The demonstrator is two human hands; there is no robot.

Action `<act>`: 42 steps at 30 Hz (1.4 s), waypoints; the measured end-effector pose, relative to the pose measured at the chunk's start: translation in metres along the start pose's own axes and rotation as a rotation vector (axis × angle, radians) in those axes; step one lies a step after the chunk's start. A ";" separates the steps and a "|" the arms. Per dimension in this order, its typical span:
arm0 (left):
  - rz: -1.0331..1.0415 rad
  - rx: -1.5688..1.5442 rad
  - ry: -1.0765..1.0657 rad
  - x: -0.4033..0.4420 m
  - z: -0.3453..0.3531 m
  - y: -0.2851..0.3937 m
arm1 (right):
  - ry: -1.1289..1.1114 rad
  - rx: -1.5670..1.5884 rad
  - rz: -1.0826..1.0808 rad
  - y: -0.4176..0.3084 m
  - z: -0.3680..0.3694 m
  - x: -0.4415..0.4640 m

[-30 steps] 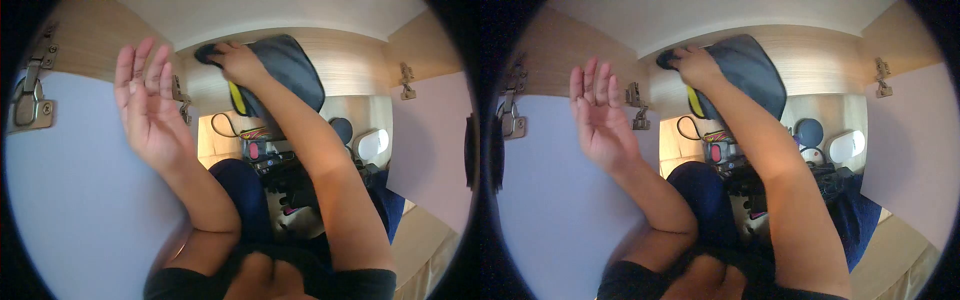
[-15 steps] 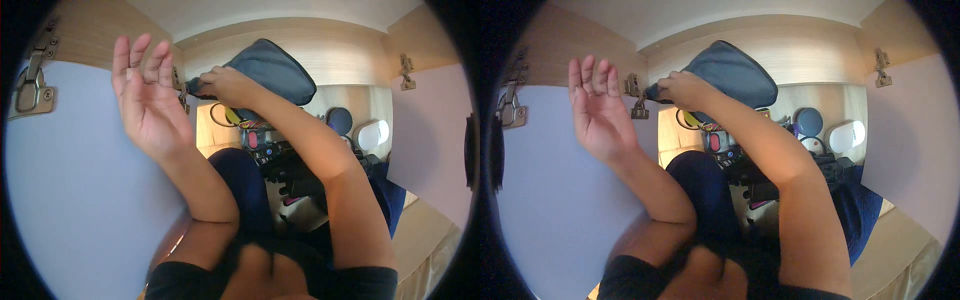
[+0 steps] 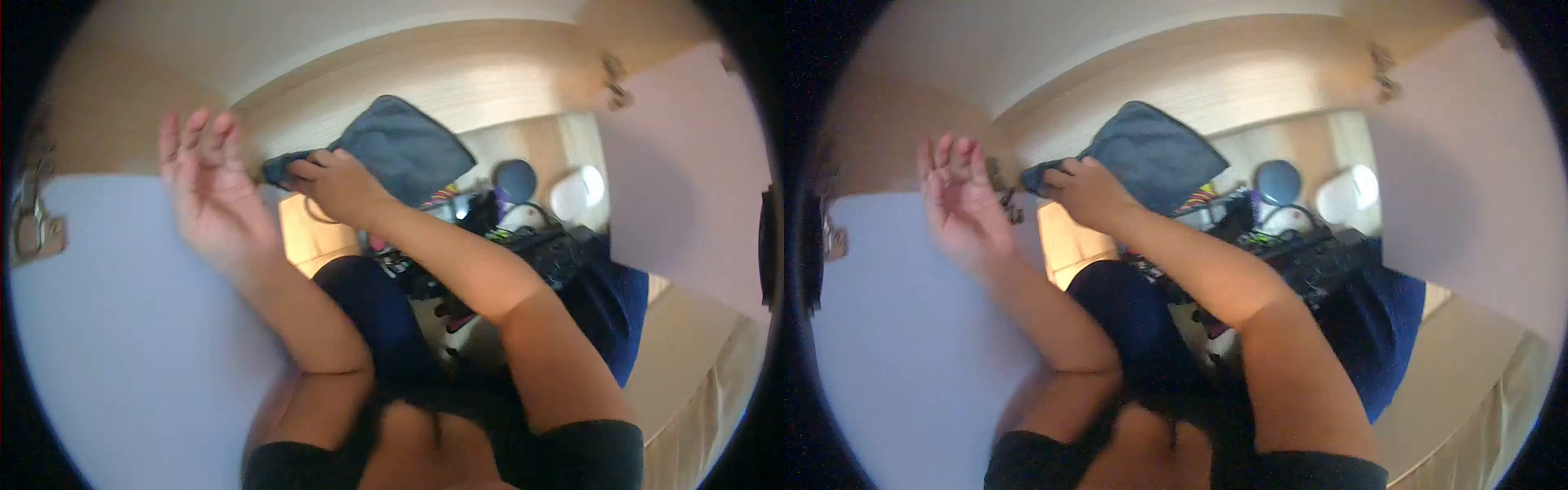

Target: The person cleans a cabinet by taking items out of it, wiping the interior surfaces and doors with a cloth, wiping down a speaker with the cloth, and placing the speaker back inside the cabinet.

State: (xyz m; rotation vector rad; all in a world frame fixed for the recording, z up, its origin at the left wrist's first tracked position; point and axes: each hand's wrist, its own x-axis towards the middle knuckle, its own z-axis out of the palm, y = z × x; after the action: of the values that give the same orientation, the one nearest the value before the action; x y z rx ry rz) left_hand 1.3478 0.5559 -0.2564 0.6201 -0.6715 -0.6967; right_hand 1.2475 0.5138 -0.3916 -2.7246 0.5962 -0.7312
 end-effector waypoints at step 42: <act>-0.366 0.219 0.023 0.000 -0.008 -0.058 | 0.345 -0.704 0.986 0.288 -0.176 -0.126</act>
State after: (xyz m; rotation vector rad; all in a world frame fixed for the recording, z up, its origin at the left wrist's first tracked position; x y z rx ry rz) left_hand 1.3327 0.5228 -0.3018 0.9661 -0.6230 -0.9601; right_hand 0.9637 0.2919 -0.3956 -2.2659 2.3917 -0.7759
